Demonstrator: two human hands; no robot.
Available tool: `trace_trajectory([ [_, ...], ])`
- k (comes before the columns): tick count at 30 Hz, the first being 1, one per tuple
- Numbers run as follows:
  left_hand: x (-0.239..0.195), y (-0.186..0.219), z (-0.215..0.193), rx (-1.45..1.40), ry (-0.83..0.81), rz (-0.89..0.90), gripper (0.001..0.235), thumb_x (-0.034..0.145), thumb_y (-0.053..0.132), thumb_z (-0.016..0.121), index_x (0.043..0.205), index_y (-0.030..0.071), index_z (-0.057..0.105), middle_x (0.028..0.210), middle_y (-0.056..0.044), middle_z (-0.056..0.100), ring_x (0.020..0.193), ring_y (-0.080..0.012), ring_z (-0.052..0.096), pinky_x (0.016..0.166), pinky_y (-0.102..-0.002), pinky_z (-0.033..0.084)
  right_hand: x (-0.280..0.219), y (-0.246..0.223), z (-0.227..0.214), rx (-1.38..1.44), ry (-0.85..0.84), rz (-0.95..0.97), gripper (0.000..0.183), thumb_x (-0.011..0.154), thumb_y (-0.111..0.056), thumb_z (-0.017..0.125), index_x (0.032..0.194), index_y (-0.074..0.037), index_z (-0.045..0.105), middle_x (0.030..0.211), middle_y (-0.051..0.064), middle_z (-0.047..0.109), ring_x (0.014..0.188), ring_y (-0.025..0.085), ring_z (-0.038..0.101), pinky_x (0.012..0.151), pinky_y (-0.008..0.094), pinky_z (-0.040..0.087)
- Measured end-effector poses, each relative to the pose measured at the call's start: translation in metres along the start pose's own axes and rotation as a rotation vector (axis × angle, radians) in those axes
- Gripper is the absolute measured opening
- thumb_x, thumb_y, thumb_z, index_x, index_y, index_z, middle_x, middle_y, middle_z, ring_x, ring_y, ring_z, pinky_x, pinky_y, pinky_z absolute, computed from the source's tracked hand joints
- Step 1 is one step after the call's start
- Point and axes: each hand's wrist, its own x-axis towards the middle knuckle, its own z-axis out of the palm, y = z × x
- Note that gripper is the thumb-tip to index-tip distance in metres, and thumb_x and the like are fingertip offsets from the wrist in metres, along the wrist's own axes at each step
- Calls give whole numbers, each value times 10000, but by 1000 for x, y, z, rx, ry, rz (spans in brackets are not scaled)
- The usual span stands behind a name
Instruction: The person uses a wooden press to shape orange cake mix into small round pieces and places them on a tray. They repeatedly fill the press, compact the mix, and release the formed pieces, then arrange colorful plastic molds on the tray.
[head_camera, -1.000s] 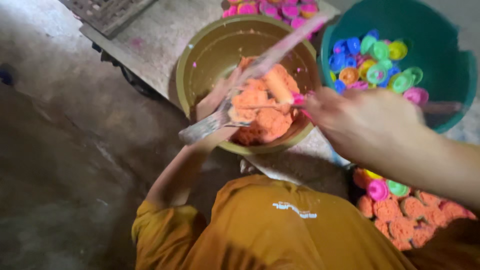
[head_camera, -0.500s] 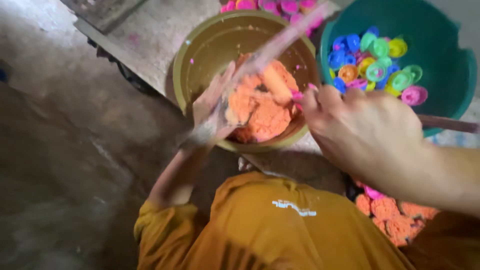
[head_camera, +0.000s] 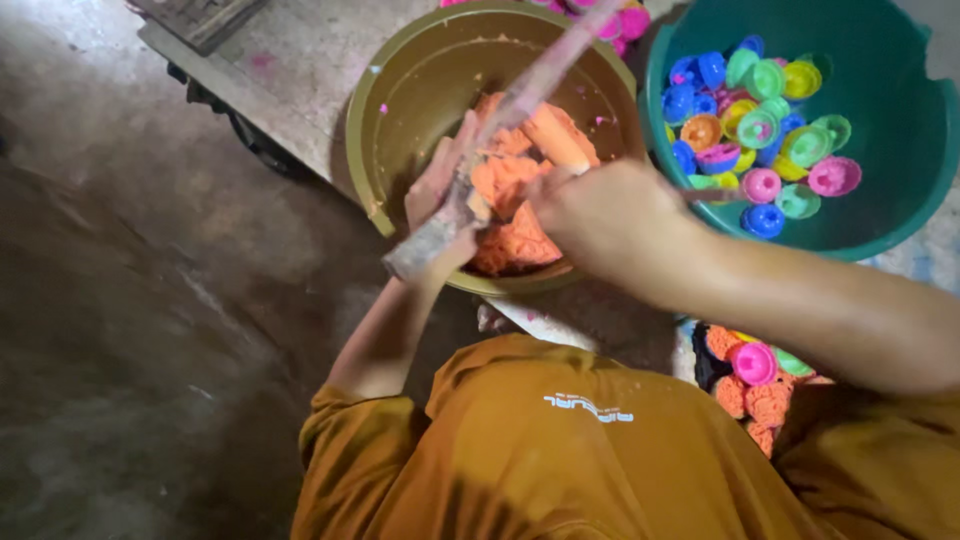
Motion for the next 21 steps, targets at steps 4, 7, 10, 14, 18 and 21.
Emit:
trace_trajectory([
  [4,7,8,0,249,-42,152,520,998,243,602,1490,98,516,1333,-113,691,1160,-231,694,971,-341,552,1,-5,14,9,106,-104,395,831,-134,590,1186,34,631,822,119,681,533,215,697,411,355,535],
  [7,9,-8,-14,575,3,171,481,960,247,728,1384,97,557,1277,-162,656,1165,-304,644,997,-383,531,-46,22,7,40,-51,34,350,829,-181,581,1166,-114,647,832,59,660,580,219,704,422,363,542],
  [10,20,-24,-29,283,110,271,613,935,229,750,1462,94,469,1355,-151,629,1225,-251,645,1065,-344,527,-76,44,-14,-260,-131,168,358,919,-195,550,1264,-171,641,808,-7,609,596,146,685,454,309,516],
  [14,12,-40,-11,44,-69,330,579,1034,159,634,1558,108,392,1512,-130,559,1353,-236,593,1180,-329,476,-60,45,-37,-347,109,-53,202,967,-252,563,1125,-193,675,748,-39,592,650,128,675,471,289,504],
  [18,8,-35,4,235,-114,435,564,951,95,640,1498,77,504,1530,-129,527,1362,-240,558,1179,-327,444,-23,18,-25,-308,192,-104,155,790,-229,606,908,-137,647,790,13,642,631,165,689,454,301,522],
  [21,4,-25,8,283,-110,487,531,976,107,629,1492,65,511,1551,-143,511,1383,-251,550,1192,-342,438,-6,-8,17,-255,98,-110,173,835,-199,592,944,-70,628,767,45,635,587,172,678,464,307,531],
])
